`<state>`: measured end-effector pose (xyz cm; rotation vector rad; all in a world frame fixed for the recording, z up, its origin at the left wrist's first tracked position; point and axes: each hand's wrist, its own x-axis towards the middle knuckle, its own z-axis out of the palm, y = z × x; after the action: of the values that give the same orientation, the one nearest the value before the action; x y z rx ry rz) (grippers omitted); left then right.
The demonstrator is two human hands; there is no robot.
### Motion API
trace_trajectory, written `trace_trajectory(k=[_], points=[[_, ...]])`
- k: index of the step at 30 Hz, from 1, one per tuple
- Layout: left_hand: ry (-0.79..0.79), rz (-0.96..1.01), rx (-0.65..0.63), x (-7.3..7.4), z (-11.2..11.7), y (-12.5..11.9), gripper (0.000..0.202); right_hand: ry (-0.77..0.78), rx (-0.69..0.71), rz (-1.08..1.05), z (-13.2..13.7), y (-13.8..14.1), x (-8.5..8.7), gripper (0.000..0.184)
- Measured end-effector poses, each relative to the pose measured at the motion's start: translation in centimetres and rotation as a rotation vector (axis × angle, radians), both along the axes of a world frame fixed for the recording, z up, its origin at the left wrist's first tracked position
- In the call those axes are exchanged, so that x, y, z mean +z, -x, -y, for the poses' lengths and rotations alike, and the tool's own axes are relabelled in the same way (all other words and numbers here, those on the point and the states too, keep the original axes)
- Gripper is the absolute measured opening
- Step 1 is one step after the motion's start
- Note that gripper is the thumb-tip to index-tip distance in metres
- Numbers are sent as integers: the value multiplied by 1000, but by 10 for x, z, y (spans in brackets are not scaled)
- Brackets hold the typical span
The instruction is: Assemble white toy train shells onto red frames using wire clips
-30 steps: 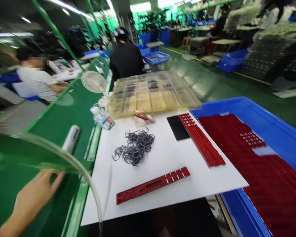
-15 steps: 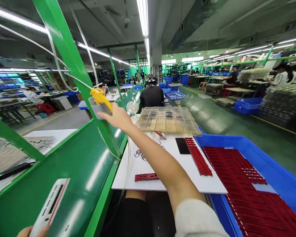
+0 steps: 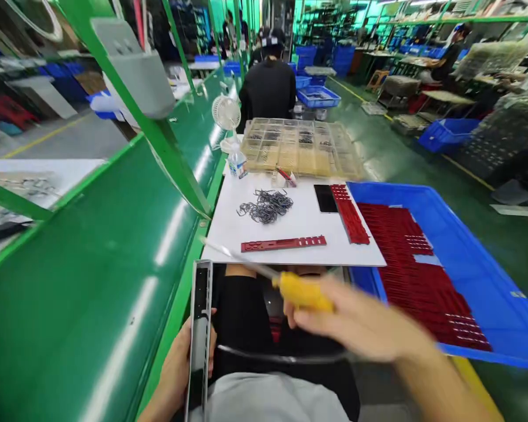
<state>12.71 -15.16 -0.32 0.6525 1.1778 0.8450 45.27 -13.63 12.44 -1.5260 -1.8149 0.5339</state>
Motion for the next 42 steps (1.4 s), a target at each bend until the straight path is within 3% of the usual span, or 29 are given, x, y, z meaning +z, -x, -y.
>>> trace_trajectory(k=[3,5,7,11,14,16,19,21,24,29,33,35,38,42], points=[[-119,-133,-318,-9,-13,-12,78,309,-59,42,67,-11,-41,53],[-285,-192,-514,-10,-21,-22,69,500,-99,40,92,-12,-54,48],[-419,-206,-632,-10,-27,-34,65,673,-151,2,106,-11,-61,47],[-461,-208,-693,-14,-28,-44,63,923,-136,-4,115,1,-68,39],[-425,-267,-689,-19,-24,-36,60,1074,65,153,110,26,-74,17],[-407,-300,-670,-20,-23,-30,60,1137,210,277,104,41,-79,12],[-383,-306,-653,-22,-22,-25,61,1125,246,319,91,42,-78,12],[-350,-313,-629,-26,-23,-21,62,1057,121,235,83,30,-73,7],[-296,-354,-554,-37,-27,-14,66,977,-30,159,82,14,-70,12],[-294,-382,-566,-37,-35,-13,66,1064,210,263,100,23,-83,14],[-254,-402,-559,-26,-35,-19,67,992,-28,156,95,16,-80,4],[-258,-395,-578,-26,-35,-19,68,997,-5,152,92,12,-77,5],[-275,-376,-628,-31,-35,-17,70,1078,189,219,93,11,-77,7],[-305,-366,-599,-32,-34,-17,66,969,-5,129,92,9,-80,10]])
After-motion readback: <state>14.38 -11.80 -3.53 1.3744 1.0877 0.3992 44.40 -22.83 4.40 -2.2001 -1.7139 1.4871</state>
